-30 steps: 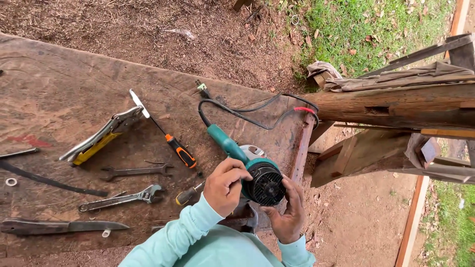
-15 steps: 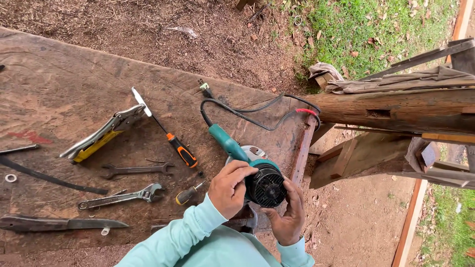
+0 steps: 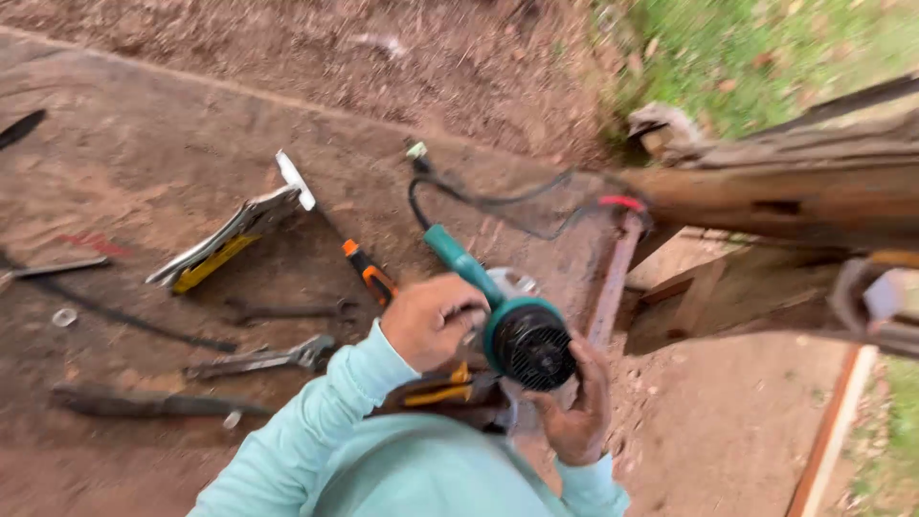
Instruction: The person works on a power router on a rustic wooden workbench, fitting and twisting a black plastic base attachment onto the tool by hand and using a screwdriver to tighten it. They pick up small fasteners from the bench, reposition the router, and continue securing the attachment.
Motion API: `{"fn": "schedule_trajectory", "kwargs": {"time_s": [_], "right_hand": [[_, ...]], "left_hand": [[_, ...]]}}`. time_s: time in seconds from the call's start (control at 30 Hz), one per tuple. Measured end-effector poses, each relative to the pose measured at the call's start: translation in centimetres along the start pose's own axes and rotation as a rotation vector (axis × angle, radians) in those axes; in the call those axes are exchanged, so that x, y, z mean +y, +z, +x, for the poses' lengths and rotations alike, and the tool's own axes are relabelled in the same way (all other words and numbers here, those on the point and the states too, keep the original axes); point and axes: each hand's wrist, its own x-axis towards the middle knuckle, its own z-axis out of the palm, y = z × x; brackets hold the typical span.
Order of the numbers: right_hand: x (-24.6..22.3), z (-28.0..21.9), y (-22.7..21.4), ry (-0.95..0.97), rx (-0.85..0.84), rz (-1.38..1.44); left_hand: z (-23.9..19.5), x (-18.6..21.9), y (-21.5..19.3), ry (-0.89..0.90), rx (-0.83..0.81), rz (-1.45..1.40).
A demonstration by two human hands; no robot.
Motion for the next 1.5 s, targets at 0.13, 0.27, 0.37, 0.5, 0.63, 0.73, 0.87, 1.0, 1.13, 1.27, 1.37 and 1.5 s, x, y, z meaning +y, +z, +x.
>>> {"fn": "schedule_trajectory", "kwargs": {"time_s": [0.13,0.27,0.37,0.5,0.63,0.73,0.87,1.0,1.13,1.27,1.37,1.5], "right_hand": [[-1.2,-0.7,0.6,0.001,0.014,-0.041],[-0.4,-3.0,0.7,-0.047,0.152,-0.065],[2.5,-6.0,0.8,-0.041,0.213,-0.108],[1.0,-6.8,0.6,-0.035,-0.007,-0.159],[1.0,-6.7,2.3,0.034,-0.155,-0.133],[0.9,-7.0,2.7,0.128,-0.188,-0.047],[0.0,-6.6,2.7,0.327,-0.215,0.331],[0.9,-7.9,2.8,0.689,-0.306,1.147],[1.9,-8.9,2.4,0.58,-0.292,1.275],[1.8,-9.3,1.4,0.569,-0.253,1.341],[2.3,-9.0,1.1,0.536,-0.138,1.222],[1.8,-6.6,-0.5,0.259,0.233,0.629]], "left_hand": [[-4.0,-1.5,-1.2,-0.145,0.047,0.556],[-7.5,-3.9,0.0,-0.152,-0.049,0.886],[-7.7,-4.8,0.3,-0.111,-0.03,0.978],[-7.6,-5.1,2.3,0.077,-0.224,0.934],[-9.2,-8.8,6.0,0.182,-0.294,1.143],[-8.9,-8.4,7.1,0.076,-0.322,1.135],[-9.8,-4.9,7.2,-0.101,-0.189,0.733],[-10.1,0.3,7.8,-0.095,-0.147,0.224],[-10.0,0.8,9.3,-0.102,-0.206,0.063],[-9.7,2.0,10.6,-0.2,-0.265,-0.167],[-8.4,5.0,11.1,-0.216,-0.243,-0.091],[-7.3,7.0,10.9,-0.036,-0.025,0.385]]}}
